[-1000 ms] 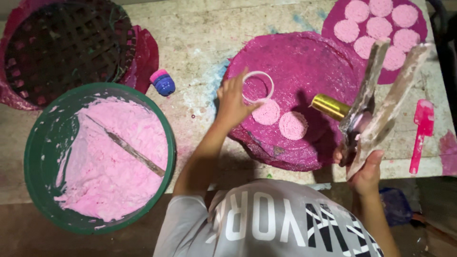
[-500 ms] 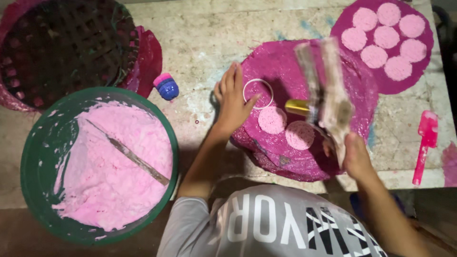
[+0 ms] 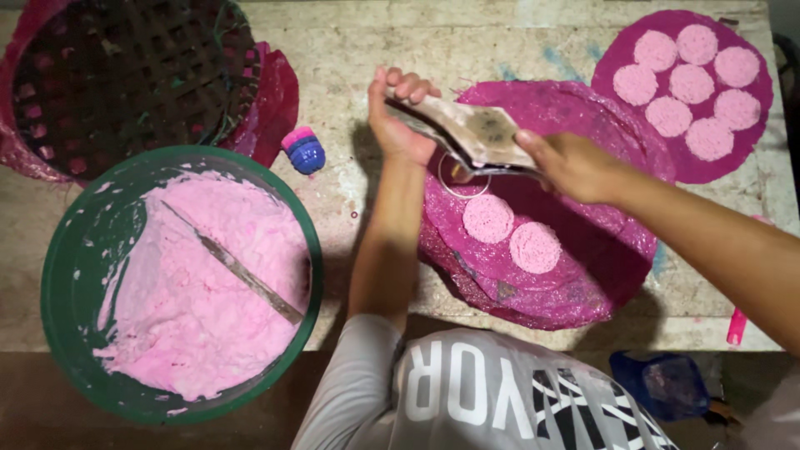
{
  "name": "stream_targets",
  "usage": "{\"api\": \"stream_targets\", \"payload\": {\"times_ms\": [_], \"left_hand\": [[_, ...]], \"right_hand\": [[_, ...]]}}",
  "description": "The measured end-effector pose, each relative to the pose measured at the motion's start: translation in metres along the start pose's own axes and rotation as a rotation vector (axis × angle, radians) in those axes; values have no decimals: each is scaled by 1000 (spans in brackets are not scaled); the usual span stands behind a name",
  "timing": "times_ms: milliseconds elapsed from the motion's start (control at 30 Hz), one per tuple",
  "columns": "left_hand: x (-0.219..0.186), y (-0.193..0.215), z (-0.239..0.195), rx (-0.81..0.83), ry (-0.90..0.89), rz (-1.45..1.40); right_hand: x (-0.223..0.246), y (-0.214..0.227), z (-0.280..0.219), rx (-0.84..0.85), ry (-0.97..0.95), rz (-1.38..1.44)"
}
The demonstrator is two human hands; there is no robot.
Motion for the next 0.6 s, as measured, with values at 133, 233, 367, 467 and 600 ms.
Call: {"api": "stream_targets", "payload": {"times_ms": [133,233,367,467,600], "left_hand": [[-14,12,-4,-11,-62,74],[0,29,-11,-85,-12,3],[31,38,-7,-87,37,-99],[41,35,9,-65,15,-88],[33,25,27,-28,-19,-2]], "right_hand": [[7,-15,6,-11,74,26],[0,-17,2,26,24,-25],[-4,-1,-7,-25,9,-76],[-10,11,-10,-102,-70,-130],[-1,12,-5,-260,87,-70]]}}
Point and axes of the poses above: each hand's wrist, its own z-axis towards the middle knuckle, its own y-axis out of the back of the hand, x = y × z, the point moved 7 cm from there along z, towards the middle knuckle, and after that the axes turned 8 degrees about z, right-handed, at the moved point
